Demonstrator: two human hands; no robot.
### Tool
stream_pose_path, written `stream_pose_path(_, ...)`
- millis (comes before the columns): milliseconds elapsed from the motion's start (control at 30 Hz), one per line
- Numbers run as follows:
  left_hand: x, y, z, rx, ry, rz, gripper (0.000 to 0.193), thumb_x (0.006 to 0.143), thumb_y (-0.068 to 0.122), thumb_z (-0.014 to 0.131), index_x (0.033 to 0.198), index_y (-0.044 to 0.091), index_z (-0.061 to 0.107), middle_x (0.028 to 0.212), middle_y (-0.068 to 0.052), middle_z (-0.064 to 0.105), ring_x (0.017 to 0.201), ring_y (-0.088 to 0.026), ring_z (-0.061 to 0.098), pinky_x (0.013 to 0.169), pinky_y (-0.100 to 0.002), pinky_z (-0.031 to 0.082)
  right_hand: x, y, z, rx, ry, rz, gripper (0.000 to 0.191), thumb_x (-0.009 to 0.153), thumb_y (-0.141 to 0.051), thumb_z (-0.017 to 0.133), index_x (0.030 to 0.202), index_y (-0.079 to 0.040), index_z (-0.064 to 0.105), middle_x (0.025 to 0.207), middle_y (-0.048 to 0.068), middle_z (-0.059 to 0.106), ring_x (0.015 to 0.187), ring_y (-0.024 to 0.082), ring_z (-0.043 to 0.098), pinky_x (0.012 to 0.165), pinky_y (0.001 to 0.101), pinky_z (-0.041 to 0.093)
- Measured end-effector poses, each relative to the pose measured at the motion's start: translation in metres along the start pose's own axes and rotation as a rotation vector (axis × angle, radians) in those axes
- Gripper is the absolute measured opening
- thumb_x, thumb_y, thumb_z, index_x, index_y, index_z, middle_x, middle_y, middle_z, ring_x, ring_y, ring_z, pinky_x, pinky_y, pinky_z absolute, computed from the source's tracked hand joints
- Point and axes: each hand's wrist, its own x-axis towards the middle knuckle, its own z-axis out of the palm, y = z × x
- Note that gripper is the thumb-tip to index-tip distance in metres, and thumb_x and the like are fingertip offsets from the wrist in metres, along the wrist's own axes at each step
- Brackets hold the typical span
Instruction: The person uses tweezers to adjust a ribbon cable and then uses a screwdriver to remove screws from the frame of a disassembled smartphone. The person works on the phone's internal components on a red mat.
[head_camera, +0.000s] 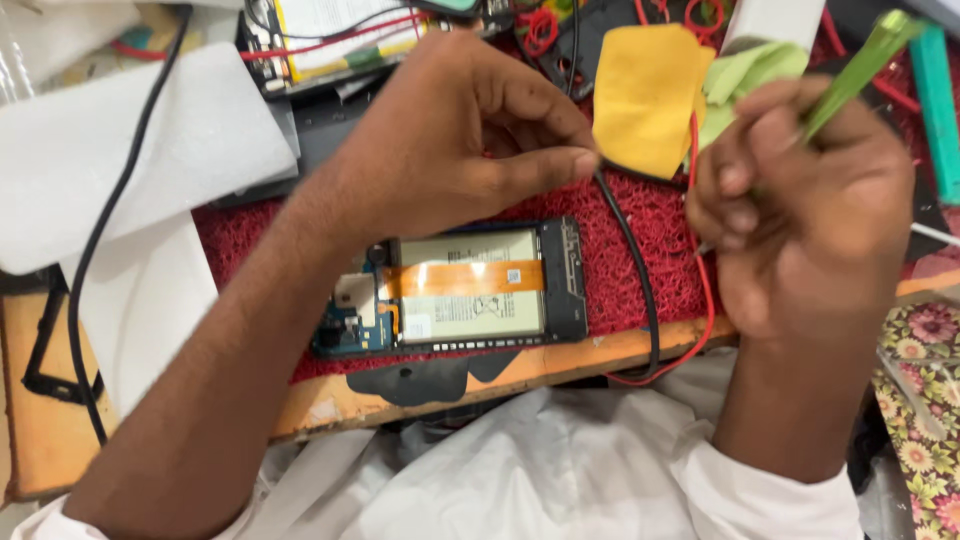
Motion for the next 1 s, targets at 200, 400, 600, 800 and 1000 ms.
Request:
stream_pose_path(200, -0.002, -0.003, 0.008, -0.501, -0.078, 0.015, 0.023, 0.106, 0.018, 0.071, 0.114, -0.003, 0.077, 0.095, -0.004, 0.077, 0.085, -0.005, 0.071, 0.081, -0.023, 0.063, -0.016, -0.008, 0.034, -0.711, -0.017, -0.238, 0.012, 0.098, 0.003, 0.076, 0.108, 0.004, 0.070, 0.097, 0.005, 0.067, 0.078, 0.006, 0.060, 0.064, 0.0162, 0.046)
stream_pose_path(400, -0.005, -0.003, 0.009, -0.355, -0.078, 0.067, 0.022, 0.106, 0.019, 0.071, 0.112, -0.002, 0.077, 0.091, -0.002, 0.076, 0.082, -0.003, 0.066, 0.075, -0.022, 0.060, -0.017, -0.011, 0.055, -0.876, -0.019, -0.339, 0.013, 0.097, 0.008, 0.078, 0.107, 0.004, 0.071, 0.099, 0.005, 0.066, 0.083, 0.005, 0.063, 0.066, 0.0154, 0.049)
stream_pose_path(600, -0.009, 0.001, 0.004, 0.005, -0.035, 0.084, 0.014, 0.094, 0.016, 0.076, 0.100, 0.003, 0.079, 0.076, -0.002, 0.076, 0.066, -0.004, 0.066, 0.060, -0.023, 0.055, -0.015, -0.006, 0.055, -1.011, -0.087, -0.329, 0.011, 0.090, 0.008, 0.076, 0.098, 0.005, 0.069, 0.094, 0.005, 0.064, 0.075, 0.005, 0.057, 0.058, 0.0156, 0.042)
stream_pose_path(800, -0.018, 0.000, -0.016, 0.226, -0.055, 0.131, 0.010, 0.087, 0.012, 0.078, 0.095, 0.005, 0.078, 0.079, -0.008, 0.076, 0.066, -0.014, 0.073, 0.064, -0.028, 0.057, -0.007, 0.008, 0.056, -1.149, -0.209, -0.250, 0.007, 0.092, 0.001, 0.073, 0.094, 0.003, 0.067, 0.078, 0.004, 0.057, 0.061, 0.007, 0.048, 0.055, 0.0221, 0.037)
stream_pose_path(1000, -0.030, -0.002, -0.023, 0.404, -0.204, -0.153, 0.017, 0.079, 0.015, 0.082, 0.087, 0.002, 0.075, 0.076, -0.010, 0.074, 0.070, -0.021, 0.073, 0.065, -0.036, 0.056, 0.011, 0.011, 0.063, -1.332, -0.447, -0.198, 0.012, 0.084, -0.001, 0.075, 0.088, 0.003, 0.064, 0.077, 0.007, 0.061, 0.059, 0.012, 0.052, 0.054, 0.0272, 0.040)
